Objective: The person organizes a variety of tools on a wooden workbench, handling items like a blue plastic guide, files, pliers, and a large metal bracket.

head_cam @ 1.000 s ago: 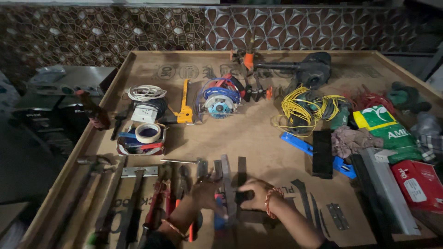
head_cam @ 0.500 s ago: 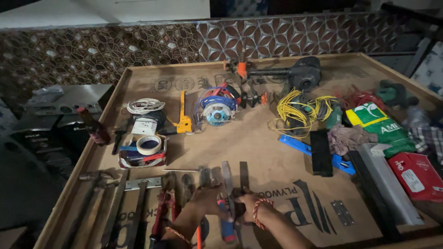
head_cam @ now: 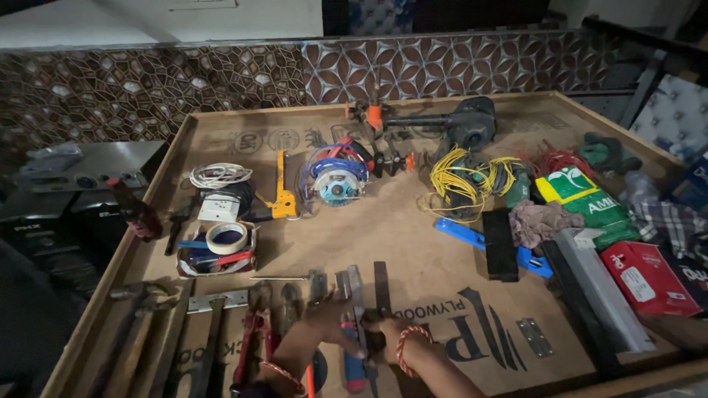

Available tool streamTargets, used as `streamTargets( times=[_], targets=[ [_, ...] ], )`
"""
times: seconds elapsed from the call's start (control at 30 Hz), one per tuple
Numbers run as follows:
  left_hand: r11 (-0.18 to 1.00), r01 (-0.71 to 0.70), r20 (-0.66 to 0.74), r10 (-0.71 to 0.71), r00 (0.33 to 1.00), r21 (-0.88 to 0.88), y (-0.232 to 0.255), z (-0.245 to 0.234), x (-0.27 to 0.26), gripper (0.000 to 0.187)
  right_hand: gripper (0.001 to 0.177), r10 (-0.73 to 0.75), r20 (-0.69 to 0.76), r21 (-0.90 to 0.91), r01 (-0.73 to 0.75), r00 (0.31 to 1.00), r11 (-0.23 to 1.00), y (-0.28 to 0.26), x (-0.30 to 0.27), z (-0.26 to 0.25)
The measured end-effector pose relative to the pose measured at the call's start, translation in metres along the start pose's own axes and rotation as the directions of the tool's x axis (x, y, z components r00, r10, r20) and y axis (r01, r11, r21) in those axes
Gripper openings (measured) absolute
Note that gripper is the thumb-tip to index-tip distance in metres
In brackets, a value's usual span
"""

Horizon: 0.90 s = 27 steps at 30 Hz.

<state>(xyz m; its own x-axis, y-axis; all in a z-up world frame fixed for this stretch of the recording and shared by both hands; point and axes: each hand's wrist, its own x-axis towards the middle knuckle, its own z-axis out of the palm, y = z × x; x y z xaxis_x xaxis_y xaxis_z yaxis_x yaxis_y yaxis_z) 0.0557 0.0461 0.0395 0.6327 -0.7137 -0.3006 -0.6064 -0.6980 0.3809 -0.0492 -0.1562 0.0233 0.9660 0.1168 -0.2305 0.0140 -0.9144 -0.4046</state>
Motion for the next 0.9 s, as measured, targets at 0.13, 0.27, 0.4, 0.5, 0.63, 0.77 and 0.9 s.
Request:
streamTargets(
  times=[0.13,0.27,0.4,0.5,0.63,0.77,0.9],
  targets=[
    [0.995,-0.052,-0.041,0.048,0.998,-0.082,-0.007,-0.004,-0.009,0.132,0.097,-0.005,-0.111,0.063,0.012,0.994,0.998,0.035,0.019,-0.001],
    [0.994,-0.044,-0.064,0.037,0.997,-0.098,-0.011,0.003,-0.01,0.131,0.116,0.201,0.04,0.042,-0.203,0.979,0.978,0.047,0.016,-0.01],
    [0.99,-0.015,-0.029,0.011,1.0,-0.139,-0.013,0.004,-0.005,0.134,0.111,-0.011,0.026,0.028,0.01,1.0,1.0,0.05,0.031,-0.001],
    [0.996,-0.049,-0.067,0.044,0.997,-0.078,-0.007,0.006,-0.005,0.133,0.116,-0.092,0.05,-0.02,0.094,0.994,0.995,0.045,0.031,-0.002],
    [0.998,0.008,-0.02,-0.009,1.0,-0.055,0.003,-0.004,-0.004,0.117,0.11,0.024,0.029,-0.036,-0.023,0.999,0.999,0.026,0.014,-0.016],
    [1.0,0.015,0.028,-0.014,0.999,-0.024,0.008,-0.011,-0.002,0.119,0.104,0.113,0.075,-0.031,-0.111,0.991,0.993,0.022,0.008,-0.023],
    [0.982,0.0,-0.006,0.001,1.0,0.188,0.01,-0.013,0.008,0.123,0.086,-0.018,0.021,0.156,0.015,1.0,0.988,0.054,0.015,-0.019]
  ],
)
